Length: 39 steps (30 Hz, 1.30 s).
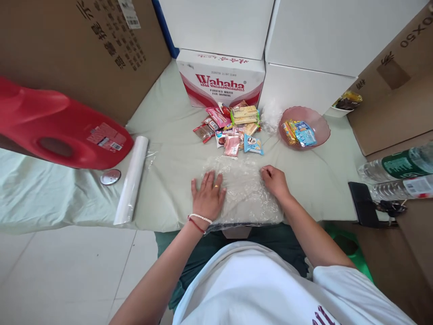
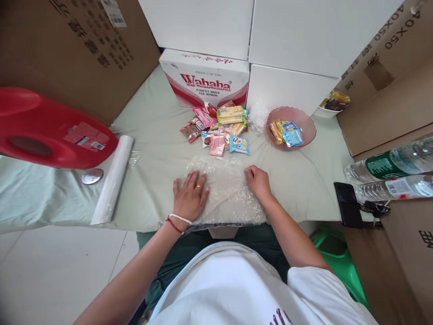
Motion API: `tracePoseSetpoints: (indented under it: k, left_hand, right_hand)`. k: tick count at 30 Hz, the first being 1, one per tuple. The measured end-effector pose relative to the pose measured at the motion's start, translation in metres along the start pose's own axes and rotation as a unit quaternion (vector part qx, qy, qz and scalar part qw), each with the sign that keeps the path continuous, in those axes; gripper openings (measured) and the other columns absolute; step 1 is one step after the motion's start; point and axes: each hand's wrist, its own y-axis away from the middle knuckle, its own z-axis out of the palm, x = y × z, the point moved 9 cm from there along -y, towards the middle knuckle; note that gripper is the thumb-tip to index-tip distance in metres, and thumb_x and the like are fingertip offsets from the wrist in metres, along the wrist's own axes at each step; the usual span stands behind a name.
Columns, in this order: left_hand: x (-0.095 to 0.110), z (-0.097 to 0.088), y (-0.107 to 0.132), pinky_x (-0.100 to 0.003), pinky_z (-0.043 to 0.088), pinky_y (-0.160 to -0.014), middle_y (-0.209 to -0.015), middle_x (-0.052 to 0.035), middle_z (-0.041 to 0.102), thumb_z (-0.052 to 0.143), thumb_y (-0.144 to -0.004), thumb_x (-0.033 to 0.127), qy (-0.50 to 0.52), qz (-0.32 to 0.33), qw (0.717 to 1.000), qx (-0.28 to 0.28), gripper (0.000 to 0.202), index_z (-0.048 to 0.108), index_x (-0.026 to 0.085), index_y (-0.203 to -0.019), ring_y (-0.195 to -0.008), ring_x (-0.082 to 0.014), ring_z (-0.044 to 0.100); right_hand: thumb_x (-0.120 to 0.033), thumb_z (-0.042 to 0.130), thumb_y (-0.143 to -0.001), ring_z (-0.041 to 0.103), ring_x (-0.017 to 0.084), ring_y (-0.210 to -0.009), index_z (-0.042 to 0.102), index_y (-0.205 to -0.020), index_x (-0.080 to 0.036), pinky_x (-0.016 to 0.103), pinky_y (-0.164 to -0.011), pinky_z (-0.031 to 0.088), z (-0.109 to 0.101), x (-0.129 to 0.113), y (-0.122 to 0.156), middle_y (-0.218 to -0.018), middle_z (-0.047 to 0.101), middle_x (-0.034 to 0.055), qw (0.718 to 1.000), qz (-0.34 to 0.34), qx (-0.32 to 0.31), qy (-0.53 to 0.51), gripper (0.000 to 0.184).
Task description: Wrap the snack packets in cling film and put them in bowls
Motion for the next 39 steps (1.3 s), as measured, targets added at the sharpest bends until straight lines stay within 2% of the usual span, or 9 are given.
tracePoseSetpoints:
  k: [5,8,13,18,24,27,32,35,39]
  left_hand:
    - [-0.025,0.017,0.007,-0.069,0.010,-0.126,-0.170,-0.0180,0.032,0.033,-0.106,0.045,-0.036,0.012,0.997,-0.067,0.061,0.039,0.019,-0.162,-0.156,-0.0323,0.035]
    - [-0.026,0.015,0.007,-0.071,0.009,-0.125,-0.170,-0.0182,0.032,0.033,-0.106,0.046,-0.033,0.014,0.998,-0.058,0.063,0.036,0.020,-0.163,-0.156,-0.0330,0.035]
    - [-0.022,0.016,0.006,-0.072,0.010,-0.125,-0.169,-0.0178,0.033,0.035,-0.106,0.047,-0.027,0.015,0.998,-0.063,0.063,0.037,0.021,-0.163,-0.157,-0.0331,0.035]
    - [-0.023,0.015,0.007,-0.070,0.011,-0.126,-0.170,-0.0167,0.032,0.035,-0.106,0.047,-0.026,0.004,0.997,-0.067,0.062,0.039,0.021,-0.162,-0.158,-0.0318,0.032]
    - [-0.022,0.016,0.007,-0.068,0.007,-0.128,-0.171,-0.0154,0.030,0.034,-0.106,0.049,-0.019,-0.002,0.997,-0.070,0.063,0.038,0.020,-0.162,-0.159,-0.0297,0.030]
    - [-0.022,0.017,0.008,-0.069,0.007,-0.127,-0.171,-0.0159,0.030,0.034,-0.106,0.049,-0.020,-0.001,0.997,-0.072,0.063,0.038,0.019,-0.162,-0.159,-0.0303,0.030]
    - [-0.023,0.017,0.008,-0.070,0.010,-0.126,-0.171,-0.0169,0.030,0.035,-0.105,0.046,-0.030,0.001,0.997,-0.075,0.063,0.038,0.020,-0.162,-0.159,-0.0319,0.031]
    - [-0.023,0.017,0.008,-0.069,0.010,-0.127,-0.170,-0.0163,0.031,0.034,-0.106,0.046,-0.029,-0.002,0.997,-0.072,0.062,0.038,0.021,-0.162,-0.159,-0.0310,0.031]
    - [-0.022,0.016,0.009,-0.068,0.011,-0.127,-0.170,-0.0150,0.033,0.033,-0.106,0.049,-0.018,-0.006,0.998,-0.065,0.062,0.039,0.022,-0.162,-0.158,-0.0307,0.031]
  right_hand:
    - [-0.045,0.056,-0.087,0.057,0.018,-0.065,0.072,-0.088,-0.019,0.029,-0.065,0.041,-0.038,0.034,-0.021,-0.070,0.067,0.0016,0.997,0.055,0.030,0.035,0.031]
    - [-0.039,0.054,-0.091,0.061,0.021,-0.076,0.074,-0.096,-0.019,0.032,-0.074,0.045,-0.052,0.015,-0.050,-0.082,0.072,0.0051,0.991,0.003,0.054,0.122,0.029]
    - [-0.034,0.072,-0.082,0.050,0.034,-0.128,0.060,-0.144,-0.013,0.046,-0.112,0.039,-0.006,-0.061,-0.097,-0.139,0.062,0.0170,0.948,-0.223,-0.033,0.224,0.067]
    - [-0.018,0.057,-0.086,0.053,0.033,-0.128,0.057,-0.144,-0.011,0.049,-0.112,0.042,0.005,-0.069,-0.115,-0.141,0.059,0.0206,0.946,-0.225,-0.052,0.225,0.058]
    - [-0.044,0.064,-0.091,0.064,0.030,-0.112,0.048,-0.150,-0.020,0.047,-0.094,0.055,-0.053,-0.076,-0.087,-0.131,0.064,0.0161,0.979,-0.199,0.014,0.039,0.066]
    - [-0.056,0.073,-0.084,0.069,0.024,-0.096,0.047,-0.151,-0.022,0.038,-0.080,0.057,-0.021,-0.098,-0.049,-0.116,0.071,0.0091,0.965,-0.175,-0.179,-0.076,0.079]
    - [-0.050,0.074,-0.088,0.066,0.018,-0.083,0.071,-0.123,-0.017,0.028,-0.075,0.052,0.056,-0.135,0.017,-0.093,0.075,0.0018,0.874,-0.195,-0.444,-0.016,0.048]
    - [-0.038,0.070,-0.095,0.067,0.024,-0.094,0.073,-0.117,-0.017,0.032,-0.083,0.051,0.065,-0.135,0.010,-0.103,0.075,0.0085,0.900,-0.223,-0.335,0.169,0.031]
    - [-0.050,0.072,-0.093,0.055,0.034,-0.126,0.064,-0.136,-0.022,0.043,-0.097,0.050,0.066,-0.136,0.020,-0.137,0.065,0.0154,0.904,-0.267,-0.216,0.255,0.052]
